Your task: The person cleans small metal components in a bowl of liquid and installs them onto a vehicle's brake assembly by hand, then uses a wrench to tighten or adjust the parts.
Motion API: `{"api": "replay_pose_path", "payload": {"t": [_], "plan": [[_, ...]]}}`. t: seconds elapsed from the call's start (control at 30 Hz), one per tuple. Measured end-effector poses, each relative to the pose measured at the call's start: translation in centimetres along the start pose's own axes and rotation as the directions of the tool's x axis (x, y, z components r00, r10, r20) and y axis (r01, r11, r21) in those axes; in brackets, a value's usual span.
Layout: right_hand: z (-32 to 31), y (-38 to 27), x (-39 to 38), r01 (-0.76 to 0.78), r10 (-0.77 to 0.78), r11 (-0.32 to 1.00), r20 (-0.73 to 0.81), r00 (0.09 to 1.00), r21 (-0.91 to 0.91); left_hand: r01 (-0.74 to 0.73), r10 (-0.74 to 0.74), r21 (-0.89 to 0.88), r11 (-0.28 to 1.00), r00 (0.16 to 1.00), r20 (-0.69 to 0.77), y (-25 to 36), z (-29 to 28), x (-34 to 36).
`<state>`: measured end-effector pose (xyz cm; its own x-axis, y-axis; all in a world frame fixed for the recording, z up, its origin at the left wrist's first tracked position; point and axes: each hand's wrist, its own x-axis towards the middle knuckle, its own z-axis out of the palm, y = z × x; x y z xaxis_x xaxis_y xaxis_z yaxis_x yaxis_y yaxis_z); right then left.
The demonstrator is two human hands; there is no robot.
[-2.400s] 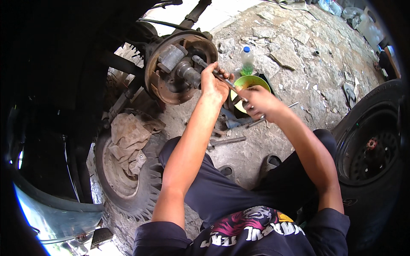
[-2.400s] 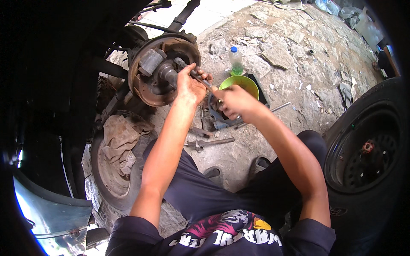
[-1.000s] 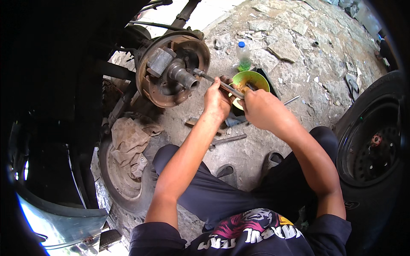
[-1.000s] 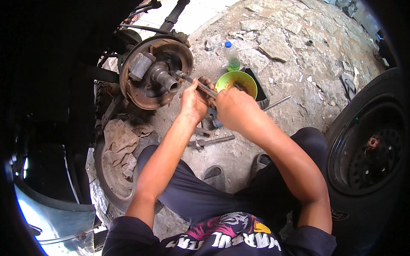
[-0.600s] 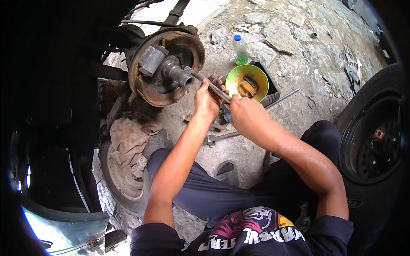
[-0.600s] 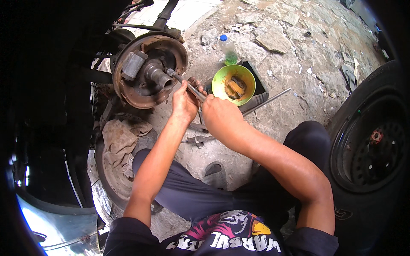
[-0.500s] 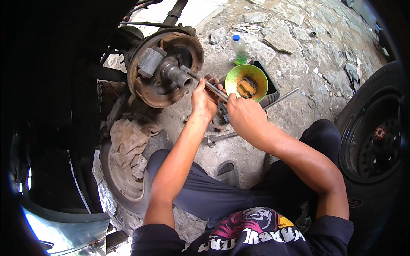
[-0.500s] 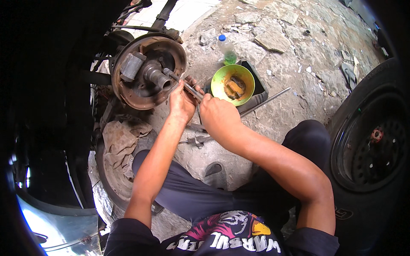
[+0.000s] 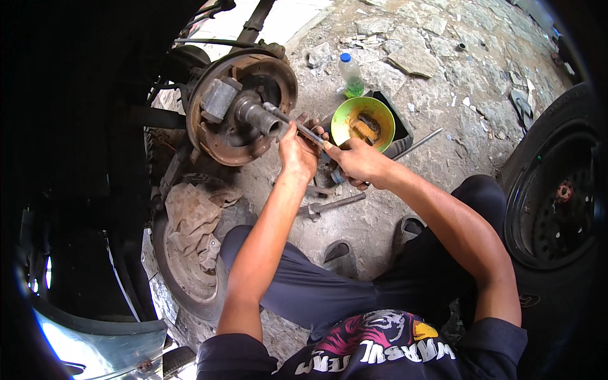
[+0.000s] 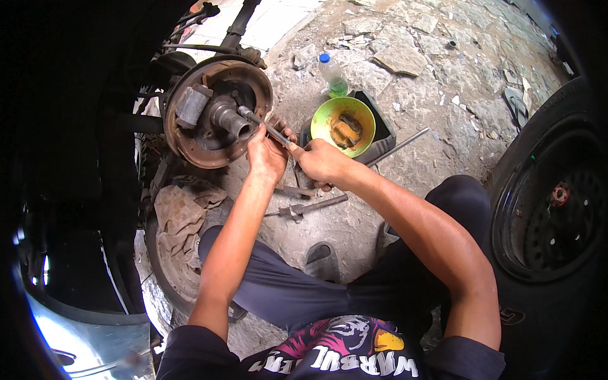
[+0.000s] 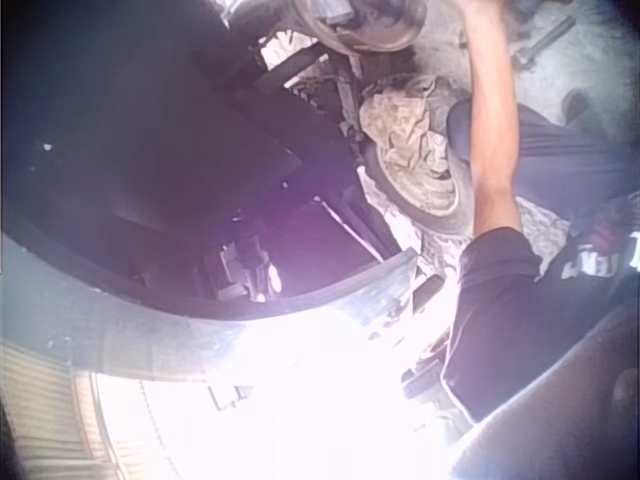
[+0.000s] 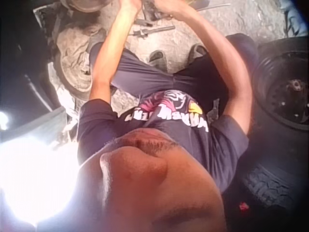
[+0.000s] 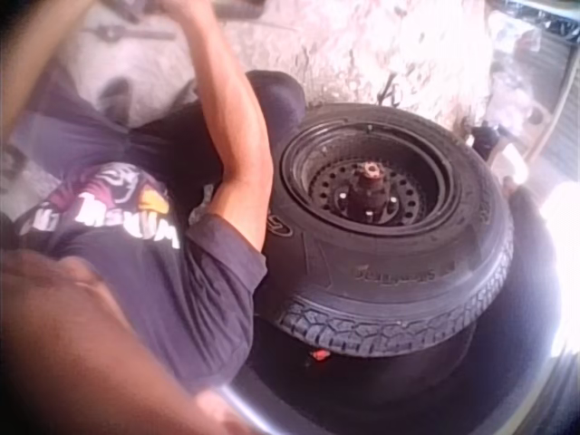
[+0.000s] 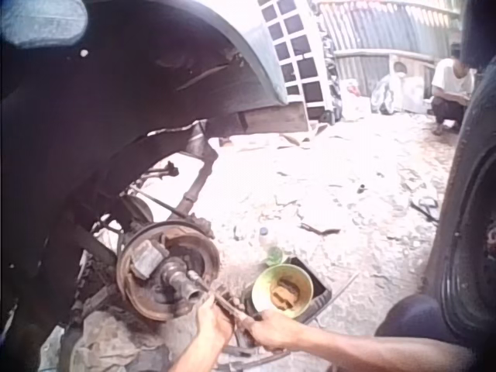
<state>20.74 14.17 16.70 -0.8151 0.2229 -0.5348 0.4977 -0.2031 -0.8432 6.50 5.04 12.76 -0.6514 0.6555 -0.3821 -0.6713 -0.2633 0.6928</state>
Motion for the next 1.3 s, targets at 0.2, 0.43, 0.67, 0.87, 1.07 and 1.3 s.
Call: {"api": "replay_pose_path", "payload": {"t": [0.2,0.43,0.67,0.87,1.07,1.3], "plan": [[-1.4,-0.5,0.0,-0.204,0.157,0.953,0.211,0.965,0.224,0.016,-0.015,0.025,1.0,0.999,-0.049,0.0,-0.1,0.4],[-2.2,-0.1,0.8,0.243,-0.359,0.674,-0.021,0.933,-0.698,0.053,-0.047,0.147,0.988,0.998,-0.044,0.4,0.9,-0.5],[0.2,3.1,-0.2,0.093,-0.477,0.525,-0.202,0.855,-0.846,0.116,-0.109,0.117,0.986,0.992,-0.058,-1.4,1.4,-1.0],[0.4,0.6,-2.6,0.127,-0.127,0.434,0.079,0.989,-0.892,0.388,-0.378,0.2,0.9,0.921,-0.091,0.5,1.4,-4.7],[-5.8,4.0,3.8,0.329,0.134,0.306,0.383,0.914,-0.893,0.436,-0.405,0.304,0.847,0.9,-0.162,0.8,-1.3,-4.6],[-7.1,10.5,7.7,0.336,0.33,0.174,0.376,0.866,-0.926,0.418,-0.345,0.433,0.799,0.908,-0.24,-2.5,-8.2,-2.0]]}}
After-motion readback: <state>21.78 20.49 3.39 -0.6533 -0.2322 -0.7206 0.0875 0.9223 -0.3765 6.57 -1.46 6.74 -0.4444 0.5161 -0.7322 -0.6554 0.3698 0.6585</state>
